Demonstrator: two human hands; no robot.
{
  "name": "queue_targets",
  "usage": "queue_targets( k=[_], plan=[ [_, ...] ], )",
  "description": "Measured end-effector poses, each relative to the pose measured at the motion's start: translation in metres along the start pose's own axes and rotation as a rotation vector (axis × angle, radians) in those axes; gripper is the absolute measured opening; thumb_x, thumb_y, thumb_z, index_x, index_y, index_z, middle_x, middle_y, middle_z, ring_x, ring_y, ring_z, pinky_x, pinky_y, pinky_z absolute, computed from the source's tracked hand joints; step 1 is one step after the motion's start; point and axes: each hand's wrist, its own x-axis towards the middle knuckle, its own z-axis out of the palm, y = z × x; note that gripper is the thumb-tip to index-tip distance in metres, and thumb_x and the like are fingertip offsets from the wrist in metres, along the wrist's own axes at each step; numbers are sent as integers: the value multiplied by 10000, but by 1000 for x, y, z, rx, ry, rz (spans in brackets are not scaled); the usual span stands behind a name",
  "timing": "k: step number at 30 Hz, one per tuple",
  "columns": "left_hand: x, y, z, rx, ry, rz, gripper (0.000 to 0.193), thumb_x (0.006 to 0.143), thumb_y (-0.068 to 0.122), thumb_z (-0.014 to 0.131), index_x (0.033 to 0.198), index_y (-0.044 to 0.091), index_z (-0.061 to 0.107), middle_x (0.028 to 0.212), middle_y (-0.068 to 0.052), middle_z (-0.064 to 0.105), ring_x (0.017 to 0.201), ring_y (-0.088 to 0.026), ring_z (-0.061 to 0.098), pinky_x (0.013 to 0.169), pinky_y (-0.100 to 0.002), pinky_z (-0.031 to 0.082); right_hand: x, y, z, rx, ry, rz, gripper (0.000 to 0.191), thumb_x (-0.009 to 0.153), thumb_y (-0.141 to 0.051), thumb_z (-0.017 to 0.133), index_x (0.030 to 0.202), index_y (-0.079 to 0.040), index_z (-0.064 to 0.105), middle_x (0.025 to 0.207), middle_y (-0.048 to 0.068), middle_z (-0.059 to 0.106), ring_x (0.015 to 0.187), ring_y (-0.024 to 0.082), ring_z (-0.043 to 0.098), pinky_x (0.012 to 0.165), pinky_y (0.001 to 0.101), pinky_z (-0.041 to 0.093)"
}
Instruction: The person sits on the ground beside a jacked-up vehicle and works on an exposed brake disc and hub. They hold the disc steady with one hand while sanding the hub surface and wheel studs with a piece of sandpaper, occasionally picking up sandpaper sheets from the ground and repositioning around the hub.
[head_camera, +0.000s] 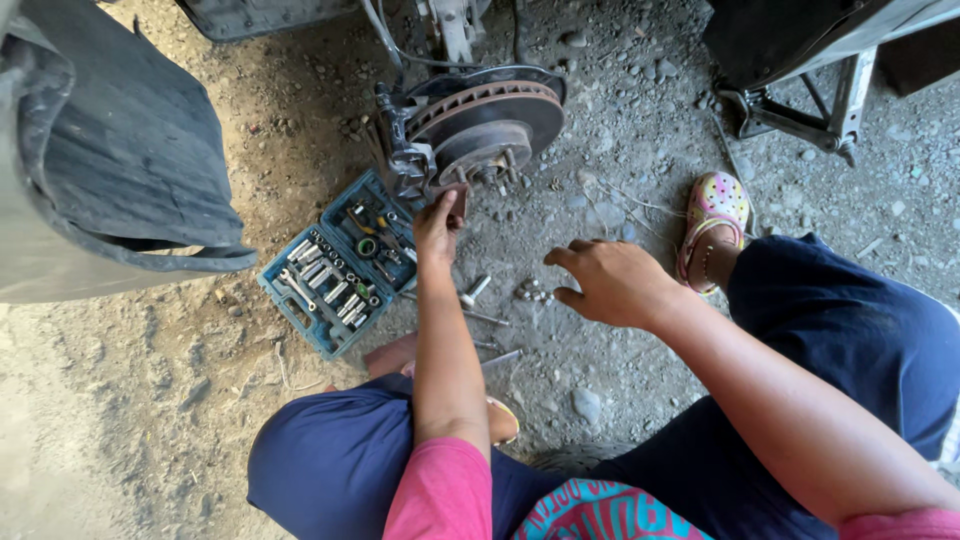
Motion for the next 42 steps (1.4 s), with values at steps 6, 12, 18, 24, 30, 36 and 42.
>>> queue_targets(
  k=[6,12,18,24,30,36,42],
  plan=[
    [-40,14,13,166,82,191,290,796,233,912,912,3,781,796,-45,697,581,-98,552,508,-256,415,-34,-3,1,18,53,-26,479,875,-361,684,1304,-161,615,1131,137,707,1029,368,683,885,491,535],
    [-63,13,25,-72,95,30,298,783,209,892,965,34,734,746,-4,675,534,-100,560,469,-259,412,-59,-6,-1,1,45,-17,480,880,-364,681,1312,-168,610,1145,135,702,1031,367,684,885,494,537],
    [-76,24,39,-221,137,-291,293,817,276,877,1038,141,739,698,35,633,516,-87,551,459,-222,447,-77,-18,-4,9,84,-54,484,865,-364,697,1303,-176,614,1157,121,703,1043,359,687,879,489,546],
    [-152,-1,37,-413,-152,-216,281,977,298,727,1150,78,754,891,19,772,455,-14,519,374,-159,368,-90,-18,-19,9,115,-54,504,849,-364,718,1305,-177,614,1157,120,700,1035,364,685,871,489,546],
    [-165,-69,24,-22,154,-145,358,970,277,682,1230,30,682,991,-41,711,741,-147,702,611,-296,571,-80,-2,-11,2,142,-65,463,886,-398,700,1278,-158,640,1120,142,711,992,377,699,842,503,556],
    [-98,-13,1,523,137,363,383,885,233,758,1163,8,620,935,-76,732,735,-189,732,621,-326,591,-58,-14,-18,19,113,-100,496,868,-399,702,1294,-158,625,1117,148,705,999,380,692,835,510,547],
    [-74,7,-1,960,101,670,285,915,179,819,1028,-51,695,873,-106,732,730,-178,696,674,-316,543,-46,-17,-15,12,52,-65,488,884,-376,685,1317,-165,607,1131,138,703,1023,375,682,870,497,539]
  ],
)
